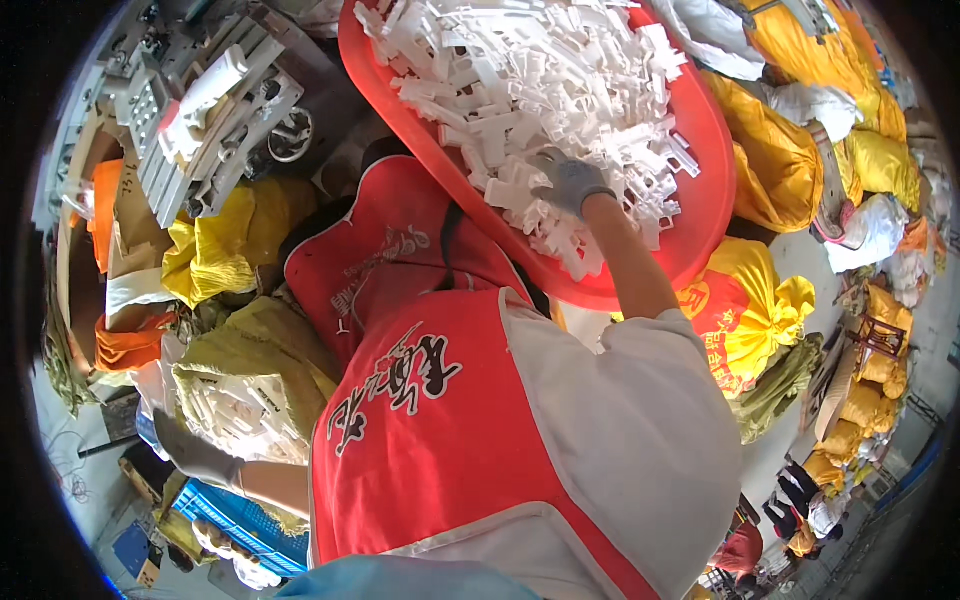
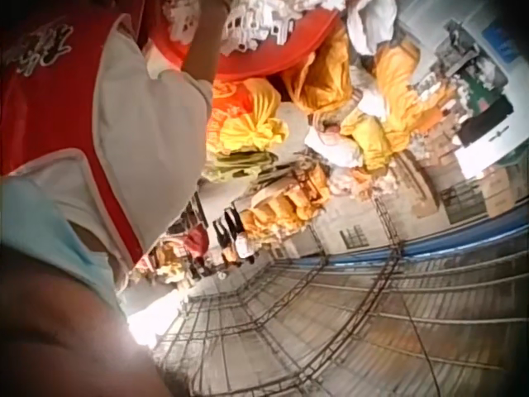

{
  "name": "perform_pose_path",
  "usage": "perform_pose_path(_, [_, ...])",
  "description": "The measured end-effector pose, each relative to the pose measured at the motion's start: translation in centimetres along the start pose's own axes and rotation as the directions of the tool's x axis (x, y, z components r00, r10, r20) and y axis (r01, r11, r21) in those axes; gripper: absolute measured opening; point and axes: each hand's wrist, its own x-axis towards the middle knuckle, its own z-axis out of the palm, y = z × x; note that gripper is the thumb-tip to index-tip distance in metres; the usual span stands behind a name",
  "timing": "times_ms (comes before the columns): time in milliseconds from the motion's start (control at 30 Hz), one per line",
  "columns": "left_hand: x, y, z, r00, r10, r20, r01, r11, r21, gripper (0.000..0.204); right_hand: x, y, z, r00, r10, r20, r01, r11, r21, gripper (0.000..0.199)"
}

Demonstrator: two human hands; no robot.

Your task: The person prints onto plastic toy gun parts by taking them from a basin, positioning them onto a printing machine, and placing the printed parts into a bag.

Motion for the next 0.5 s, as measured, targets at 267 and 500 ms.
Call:
perform_pose_path(267, [2.5, 5.4, 4.2, 0.987, -0.034, 0.158, 0.015, 0.993, 0.116, 0.026, 6.0, 3.9, 3.1, 0.925, -0.334, -0.181, 0.251, 0.894, -0.371, 0.057])
perform_pose_path(500, [2.3, 5.6, 5.1, 0.982, -0.082, 0.171, 0.101, 0.989, -0.107, 0.021, 6.8, 6.1, -1.7, 0.953, -0.288, -0.093, 0.238, 0.903, -0.358, 0.040])
